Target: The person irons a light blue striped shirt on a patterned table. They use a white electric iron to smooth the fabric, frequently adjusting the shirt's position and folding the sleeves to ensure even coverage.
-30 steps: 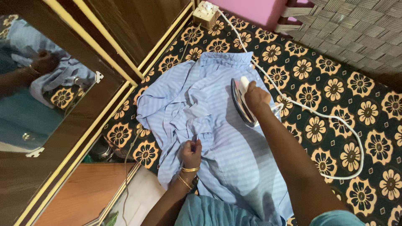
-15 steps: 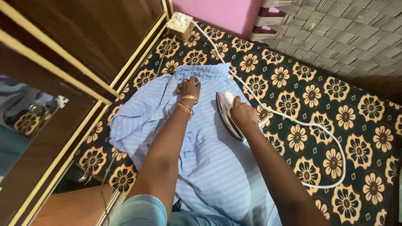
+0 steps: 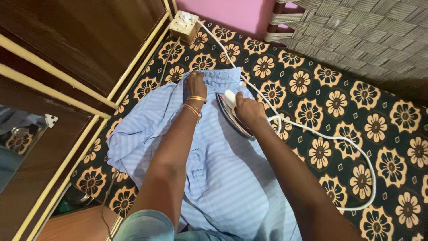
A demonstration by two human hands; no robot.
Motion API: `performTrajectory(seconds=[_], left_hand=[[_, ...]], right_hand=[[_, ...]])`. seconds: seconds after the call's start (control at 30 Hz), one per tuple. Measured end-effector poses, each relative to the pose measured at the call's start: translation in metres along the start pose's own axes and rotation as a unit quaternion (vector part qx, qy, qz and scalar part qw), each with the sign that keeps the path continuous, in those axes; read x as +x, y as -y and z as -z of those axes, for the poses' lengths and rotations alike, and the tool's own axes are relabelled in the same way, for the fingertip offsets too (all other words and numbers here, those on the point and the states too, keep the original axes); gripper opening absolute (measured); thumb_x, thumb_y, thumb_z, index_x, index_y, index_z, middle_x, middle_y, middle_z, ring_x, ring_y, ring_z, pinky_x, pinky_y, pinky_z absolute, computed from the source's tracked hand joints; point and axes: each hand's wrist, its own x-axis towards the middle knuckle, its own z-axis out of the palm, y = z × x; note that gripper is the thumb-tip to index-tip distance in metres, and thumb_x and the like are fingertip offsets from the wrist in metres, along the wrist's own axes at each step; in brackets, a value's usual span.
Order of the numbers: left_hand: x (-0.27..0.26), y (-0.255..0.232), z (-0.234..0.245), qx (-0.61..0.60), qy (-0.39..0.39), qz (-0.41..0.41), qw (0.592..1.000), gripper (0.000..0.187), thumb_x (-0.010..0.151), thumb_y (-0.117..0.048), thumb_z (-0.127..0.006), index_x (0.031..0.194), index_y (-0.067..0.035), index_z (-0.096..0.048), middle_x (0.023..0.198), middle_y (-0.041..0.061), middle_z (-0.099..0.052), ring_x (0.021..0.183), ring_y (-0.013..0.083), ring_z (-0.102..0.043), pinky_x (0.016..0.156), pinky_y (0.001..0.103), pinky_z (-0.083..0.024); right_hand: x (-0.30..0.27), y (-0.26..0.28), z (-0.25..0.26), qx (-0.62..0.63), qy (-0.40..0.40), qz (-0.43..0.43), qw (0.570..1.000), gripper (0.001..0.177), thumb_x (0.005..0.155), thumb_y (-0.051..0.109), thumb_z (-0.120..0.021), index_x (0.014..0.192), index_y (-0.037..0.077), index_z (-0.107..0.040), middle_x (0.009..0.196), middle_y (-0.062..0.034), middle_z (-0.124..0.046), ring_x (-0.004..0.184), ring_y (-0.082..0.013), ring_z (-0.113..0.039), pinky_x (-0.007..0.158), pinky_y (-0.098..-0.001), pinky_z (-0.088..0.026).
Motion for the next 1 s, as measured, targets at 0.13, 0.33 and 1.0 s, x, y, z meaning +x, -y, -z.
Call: performTrajectory(seconds=[0.13, 0.33, 1.0], left_hand=[[-0.015, -0.026, 0.038, 0.01, 0.119, 0.134, 0.984, 0.028, 0.093, -0.03, -0.071, 0.087, -0.003, -0.078, 0.1, 0.026, -0.07, 0.094, 0.0427, -0.068, 0.082, 0.052, -0.055], [-0.025, 0.004, -0.03, -0.037, 0.153, 0.173, 0.972, 0.031, 0.087, -0.034, -0.076, 0.089, -0.003, -0.076, 0.098, 0.025, -0.074, 0.095, 0.0432, -0.069, 0.084, 0.052, -0.055], [-0.061, -0.061, 0.086, 0.037, -0.101, -0.012, 0.994, 0.017, 0.094, -0.027, -0.061, 0.094, -0.011, -0.064, 0.105, 0.014, -0.067, 0.098, 0.0383, -0.065, 0.082, 0.052, -0.052]], right_hand=[[0.009, 0.009, -0.001, 0.009, -0.007, 0.007, 1.0, 0.033, 0.095, 0.023, -0.056, 0.118, 0.001, -0.052, 0.091, -0.0233, -0.074, 0.085, -0.0403, -0.074, 0.073, -0.0524, -0.058], [-0.02, 0.008, -0.005, 0.018, 0.007, -0.043, 0.999, 0.029, 0.098, 0.02, -0.05, 0.12, 0.001, -0.049, 0.092, -0.0253, -0.074, 0.082, -0.0429, -0.074, 0.072, -0.0529, -0.058], [0.025, 0.015, -0.001, 0.005, -0.043, -0.027, 0.999, 0.047, 0.092, 0.024, -0.057, 0.132, 0.0, -0.048, 0.089, -0.0213, -0.074, 0.079, -0.0388, -0.075, 0.066, -0.0506, -0.059]])
